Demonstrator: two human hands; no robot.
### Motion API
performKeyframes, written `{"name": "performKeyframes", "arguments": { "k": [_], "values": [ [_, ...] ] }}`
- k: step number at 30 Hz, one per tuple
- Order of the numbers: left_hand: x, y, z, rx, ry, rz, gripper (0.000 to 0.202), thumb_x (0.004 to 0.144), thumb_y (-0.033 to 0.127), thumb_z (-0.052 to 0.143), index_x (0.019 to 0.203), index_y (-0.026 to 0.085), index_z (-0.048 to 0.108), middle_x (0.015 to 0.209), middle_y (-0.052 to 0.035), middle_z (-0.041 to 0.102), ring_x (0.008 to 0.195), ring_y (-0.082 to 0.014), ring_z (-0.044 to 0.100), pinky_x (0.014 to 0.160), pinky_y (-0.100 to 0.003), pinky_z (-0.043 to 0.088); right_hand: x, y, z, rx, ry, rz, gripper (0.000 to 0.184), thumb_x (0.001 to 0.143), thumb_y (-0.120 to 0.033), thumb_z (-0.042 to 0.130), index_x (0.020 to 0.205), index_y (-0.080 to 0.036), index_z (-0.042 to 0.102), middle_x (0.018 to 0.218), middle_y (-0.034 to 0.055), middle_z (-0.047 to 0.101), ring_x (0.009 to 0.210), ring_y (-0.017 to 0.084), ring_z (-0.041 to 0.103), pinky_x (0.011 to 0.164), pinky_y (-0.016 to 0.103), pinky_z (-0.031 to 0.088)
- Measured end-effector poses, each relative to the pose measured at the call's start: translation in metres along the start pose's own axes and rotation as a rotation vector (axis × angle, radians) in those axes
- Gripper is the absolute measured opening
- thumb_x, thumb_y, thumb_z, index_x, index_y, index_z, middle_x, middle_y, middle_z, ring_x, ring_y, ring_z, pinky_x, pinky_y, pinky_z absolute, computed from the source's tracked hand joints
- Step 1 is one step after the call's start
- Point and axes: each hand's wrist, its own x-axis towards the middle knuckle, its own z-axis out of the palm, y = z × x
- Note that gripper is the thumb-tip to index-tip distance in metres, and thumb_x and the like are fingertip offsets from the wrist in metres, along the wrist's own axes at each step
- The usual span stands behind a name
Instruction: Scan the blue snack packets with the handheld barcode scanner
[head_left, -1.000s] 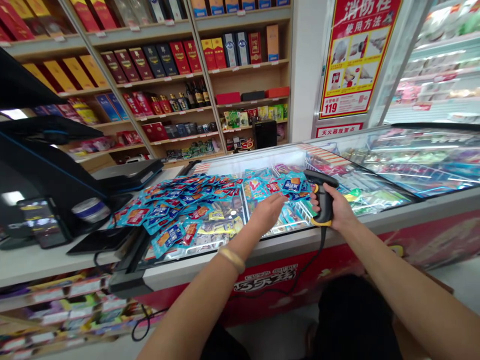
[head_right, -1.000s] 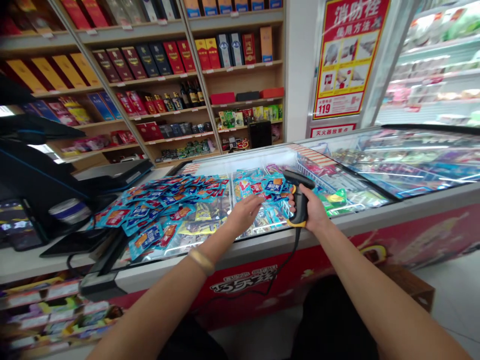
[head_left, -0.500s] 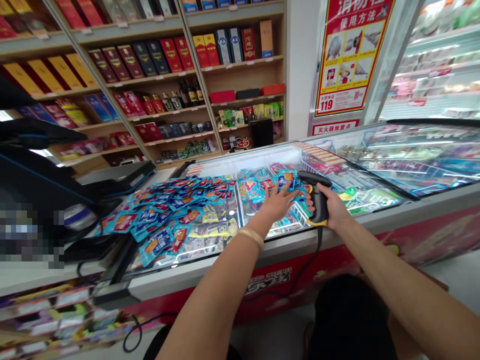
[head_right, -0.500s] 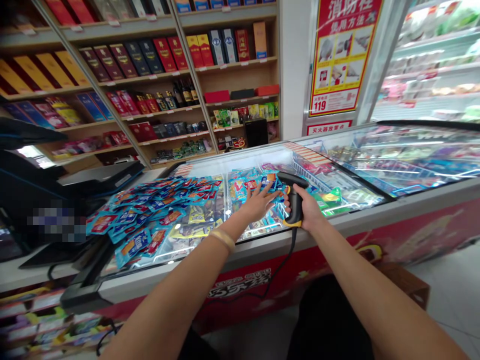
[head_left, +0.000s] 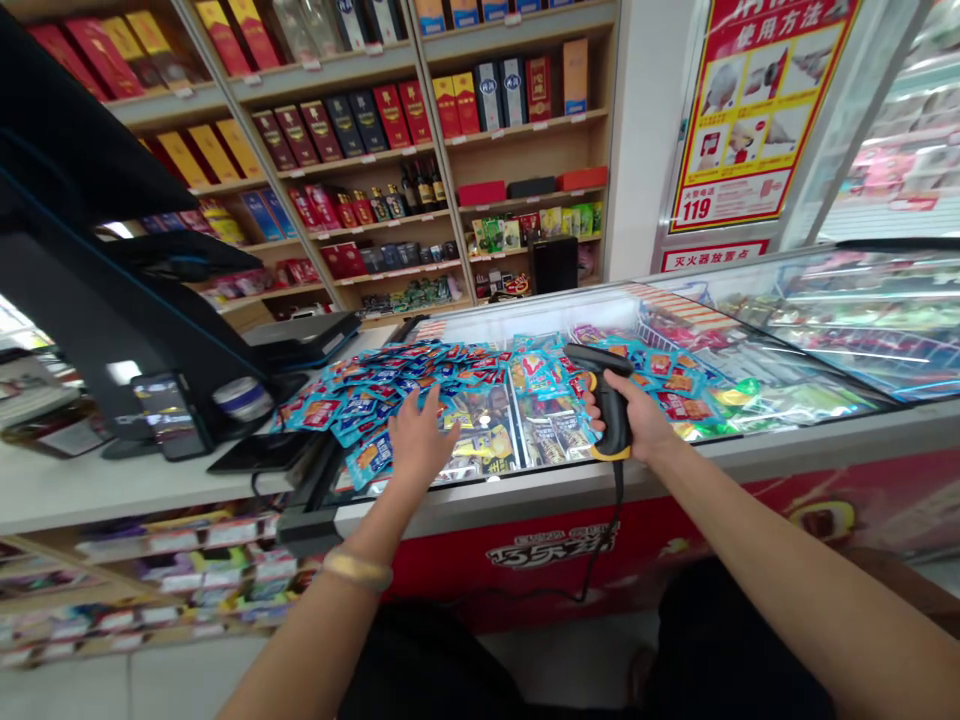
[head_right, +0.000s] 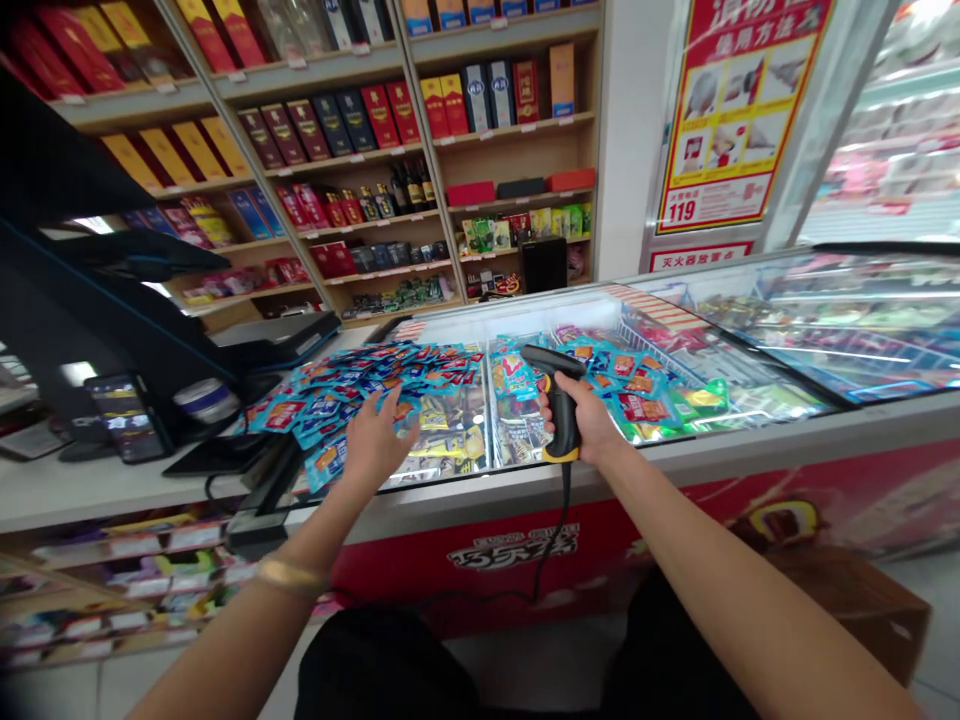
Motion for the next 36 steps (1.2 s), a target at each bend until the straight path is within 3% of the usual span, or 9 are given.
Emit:
{"name": "performKeyframes", "arguments": {
  "k": [4, 8, 13, 17, 22, 25, 28, 31, 36],
  "values": [
    [-0.025, -0.038, -0.017, 0.116, -0.064, -0.227, 0.069, 0.079, 0.053, 0.062, 0.137, 0.017, 0.047, 0.132, -0.0248, 0.050, 0.118, -0.0407, 0.054, 0.093, -0.054, 0.045, 0.003, 0.020, 0.021, -0.010, -0.052, 0.095, 0.019, 0.086, -0.035, 0.058, 0.079, -0.018, 0.056, 0.064, 0.0007, 0.054, 0.047, 0.009, 0.046, 0.037, 0.018, 0.041],
    [-0.038, -0.047, -0.014, 0.152, -0.147, -0.181, 0.059, 0.084, 0.048, 0.056, 0.130, 0.012, 0.052, 0.128, -0.0257, 0.054, 0.118, -0.0373, 0.056, 0.095, -0.048, 0.046, 0.005, 0.031, 0.025, 0.011, -0.080, 0.143, 0.021, 0.086, -0.037, 0.058, 0.080, -0.017, 0.057, 0.064, 0.0001, 0.054, 0.046, 0.008, 0.046, 0.037, 0.018, 0.041],
    [-0.034, -0.036, -0.003, 0.011, -0.139, 0.050, 0.044, 0.086, 0.024, 0.052, 0.129, 0.015, 0.056, 0.130, -0.0192, 0.060, 0.114, -0.0298, 0.061, 0.097, -0.040, 0.048, 0.005, 0.030, 0.023, 0.040, -0.063, 0.157, 0.020, 0.087, -0.036, 0.057, 0.080, -0.017, 0.057, 0.064, 0.0003, 0.053, 0.047, 0.008, 0.046, 0.036, 0.017, 0.040],
    [-0.020, -0.014, 0.009, -0.150, -0.127, 0.233, 0.044, 0.083, 0.019, 0.054, 0.127, 0.018, 0.060, 0.130, -0.0131, 0.062, 0.116, -0.0266, 0.061, 0.099, -0.037, 0.048, 0.004, 0.028, 0.024, 0.041, -0.047, 0.170, 0.020, 0.088, -0.035, 0.055, 0.080, -0.017, 0.057, 0.063, 0.0003, 0.054, 0.047, 0.008, 0.046, 0.036, 0.017, 0.041],
    [0.000, 0.011, 0.023, -0.265, -0.092, 0.306, 0.039, 0.078, 0.008, 0.053, 0.111, 0.021, 0.069, 0.119, -0.0087, 0.069, 0.108, -0.0235, 0.066, 0.098, -0.036, 0.050, 0.004, 0.029, 0.025, 0.045, -0.056, 0.169, 0.019, 0.087, -0.036, 0.058, 0.081, -0.017, 0.056, 0.065, -0.0001, 0.054, 0.047, 0.008, 0.047, 0.036, 0.016, 0.041],
    [0.007, 0.019, 0.028, -0.360, 0.061, 0.236, 0.028, 0.086, 0.018, 0.049, 0.106, 0.020, 0.069, 0.109, -0.0097, 0.072, 0.101, -0.0235, 0.067, 0.093, -0.036, 0.052, 0.004, 0.029, 0.026, 0.047, -0.046, 0.174, 0.019, 0.088, -0.035, 0.056, 0.082, -0.017, 0.056, 0.064, 0.0001, 0.054, 0.047, 0.008, 0.047, 0.036, 0.016, 0.041],
    [0.008, 0.020, 0.031, -0.425, 0.195, 0.039, 0.026, 0.091, 0.029, 0.044, 0.098, 0.017, 0.066, 0.089, -0.0107, 0.072, 0.083, -0.0238, 0.067, 0.079, -0.035, 0.052, 0.004, 0.029, 0.026, 0.050, -0.041, 0.181, 0.019, 0.090, -0.035, 0.052, 0.085, -0.017, 0.057, 0.063, 0.0008, 0.054, 0.047, 0.009, 0.047, 0.036, 0.017, 0.041],
    [0.008, 0.017, 0.033, -0.471, 0.193, -0.054, 0.025, 0.091, 0.033, 0.042, 0.084, 0.017, 0.060, 0.071, -0.0066, 0.065, 0.067, -0.0211, 0.061, 0.067, -0.032, 0.047, 0.003, 0.030, 0.025, 0.042, -0.092, 0.214, 0.019, 0.090, -0.035, 0.053, 0.088, -0.017, 0.058, 0.064, 0.0009, 0.054, 0.047, 0.009, 0.047, 0.037, 0.017, 0.041],
    [0.008, 0.016, 0.033, -0.613, 0.167, -0.086, 0.021, 0.087, 0.034, 0.045, 0.078, 0.019, 0.056, 0.072, -0.0037, 0.063, 0.068, -0.0180, 0.057, 0.066, -0.028, 0.043, 0.003, 0.031, 0.024, -0.031, -0.192, 0.284, 0.021, 0.089, -0.035, 0.056, 0.091, -0.015, 0.058, 0.063, 0.0009, 0.055, 0.046, 0.008, 0.047, 0.036, 0.017, 0.041]
  ]
}}
